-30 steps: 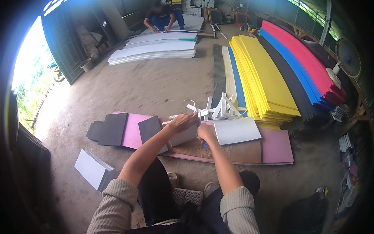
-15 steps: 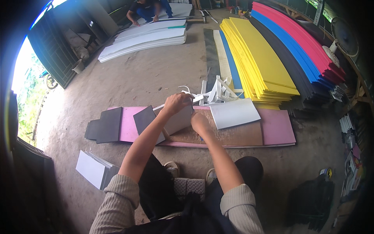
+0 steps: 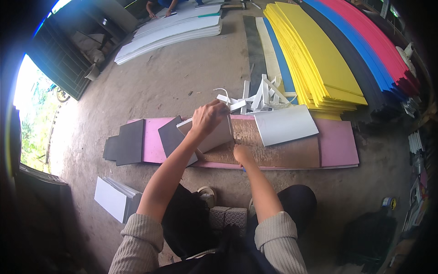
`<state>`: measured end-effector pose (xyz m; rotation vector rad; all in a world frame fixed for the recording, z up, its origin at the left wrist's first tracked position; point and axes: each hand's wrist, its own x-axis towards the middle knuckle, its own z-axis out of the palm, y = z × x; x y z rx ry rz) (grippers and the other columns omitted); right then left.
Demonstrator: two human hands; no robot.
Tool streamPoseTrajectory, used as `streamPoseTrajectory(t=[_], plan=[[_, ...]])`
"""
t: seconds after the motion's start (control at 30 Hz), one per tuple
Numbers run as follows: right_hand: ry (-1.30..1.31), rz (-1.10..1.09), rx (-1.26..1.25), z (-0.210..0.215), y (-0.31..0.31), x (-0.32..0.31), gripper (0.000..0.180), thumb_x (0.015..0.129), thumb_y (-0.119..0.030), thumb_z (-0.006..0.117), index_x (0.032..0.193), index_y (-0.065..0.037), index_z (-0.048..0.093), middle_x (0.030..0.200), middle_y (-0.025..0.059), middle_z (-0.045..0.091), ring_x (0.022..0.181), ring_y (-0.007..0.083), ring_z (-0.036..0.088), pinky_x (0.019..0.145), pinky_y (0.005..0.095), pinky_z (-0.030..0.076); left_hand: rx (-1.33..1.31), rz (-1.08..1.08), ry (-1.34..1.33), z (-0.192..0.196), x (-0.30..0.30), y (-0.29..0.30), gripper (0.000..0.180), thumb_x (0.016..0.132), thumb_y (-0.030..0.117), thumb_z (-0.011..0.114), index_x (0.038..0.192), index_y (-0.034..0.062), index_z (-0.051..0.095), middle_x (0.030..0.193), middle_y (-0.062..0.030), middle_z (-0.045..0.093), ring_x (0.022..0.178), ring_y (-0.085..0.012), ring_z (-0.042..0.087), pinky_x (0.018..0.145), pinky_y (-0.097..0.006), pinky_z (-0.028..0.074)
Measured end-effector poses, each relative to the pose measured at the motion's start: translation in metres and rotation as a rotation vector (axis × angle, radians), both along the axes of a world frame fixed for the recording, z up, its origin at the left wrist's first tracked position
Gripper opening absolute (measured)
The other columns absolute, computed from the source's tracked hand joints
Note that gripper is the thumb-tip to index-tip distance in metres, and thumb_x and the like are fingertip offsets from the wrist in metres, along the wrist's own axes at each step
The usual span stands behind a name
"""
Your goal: The person sits on the floor and uses a utility knife to cut black and white foam sheets into smaller rectangular pieces. They repeatedly score the material, snap off the cut sections, and stack the finished pieces. The person also retrieves additional white foam sheets from a nearby pile and places them on the work surface.
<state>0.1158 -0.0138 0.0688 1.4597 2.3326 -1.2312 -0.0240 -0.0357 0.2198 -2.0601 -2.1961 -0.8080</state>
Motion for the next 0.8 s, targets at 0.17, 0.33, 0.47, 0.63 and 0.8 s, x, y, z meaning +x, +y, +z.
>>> streamPoseTrajectory(t=[0.17, 0.33, 0.47, 0.63, 0.8], plan=[[0.025, -0.228, 0.158, -0.066, -0.02, 0.01, 0.055, 0.089, -0.031, 0.022, 0.071, 0.009, 0.054, 0.055, 0.0199, 0.055, 0.042, 0.029, 0.056, 0.055, 0.0387, 0.049, 0.01, -0.03, 0.04, -0.007, -0.006, 0.006, 0.019, 0.071, 0.027, 0.061, 0.08, 0.0107, 0.058, 0.077, -0.002, 0.058, 0.062, -0.0245, 0.059, 0.053, -0.035, 0.046], [0.042, -0.181, 0.498, -0.066, -0.035, 0.006, 0.047, 0.09, -0.033, 0.026, 0.084, 0.005, 0.053, 0.057, 0.0195, 0.056, 0.053, 0.0348, 0.057, 0.051, 0.0416, 0.047, -0.101, 0.04, 0.049, -0.007, -0.017, 0.006, 0.019, 0.071, 0.026, 0.061, 0.083, 0.0118, 0.058, 0.078, -0.0025, 0.059, 0.066, -0.0243, 0.059, 0.055, -0.035, 0.047], [0.179, -0.158, 0.566, -0.058, -0.039, 0.014, 0.036, 0.089, -0.028, 0.032, 0.091, 0.003, 0.05, 0.054, 0.0192, 0.053, 0.05, 0.034, 0.055, 0.046, 0.0406, 0.044, -0.046, -0.052, 0.08, -0.007, -0.021, 0.012, 0.019, 0.069, 0.024, 0.063, 0.076, 0.0083, 0.055, 0.069, -0.0047, 0.058, 0.059, -0.0238, 0.059, 0.05, -0.034, 0.046], [0.302, -0.201, 0.679, -0.043, -0.038, 0.015, 0.025, 0.087, -0.022, 0.041, 0.087, 0.002, 0.05, 0.044, 0.0144, 0.049, 0.041, 0.0292, 0.053, 0.037, 0.0368, 0.041, -0.188, -0.105, 0.088, -0.001, -0.008, 0.023, 0.021, 0.072, 0.023, 0.061, 0.085, 0.0084, 0.054, 0.066, -0.0097, 0.059, 0.061, -0.0273, 0.058, 0.051, -0.036, 0.045], [0.35, -0.142, 0.798, -0.038, -0.041, 0.009, 0.023, 0.088, -0.022, 0.04, 0.081, -0.001, 0.048, 0.044, 0.0132, 0.049, 0.039, 0.0289, 0.052, 0.036, 0.0372, 0.041, -0.085, -0.159, 0.142, -0.013, -0.018, 0.024, 0.023, 0.075, 0.028, 0.058, 0.083, 0.0094, 0.048, 0.053, -0.0075, 0.052, 0.049, -0.0238, 0.055, 0.041, -0.035, 0.041]])
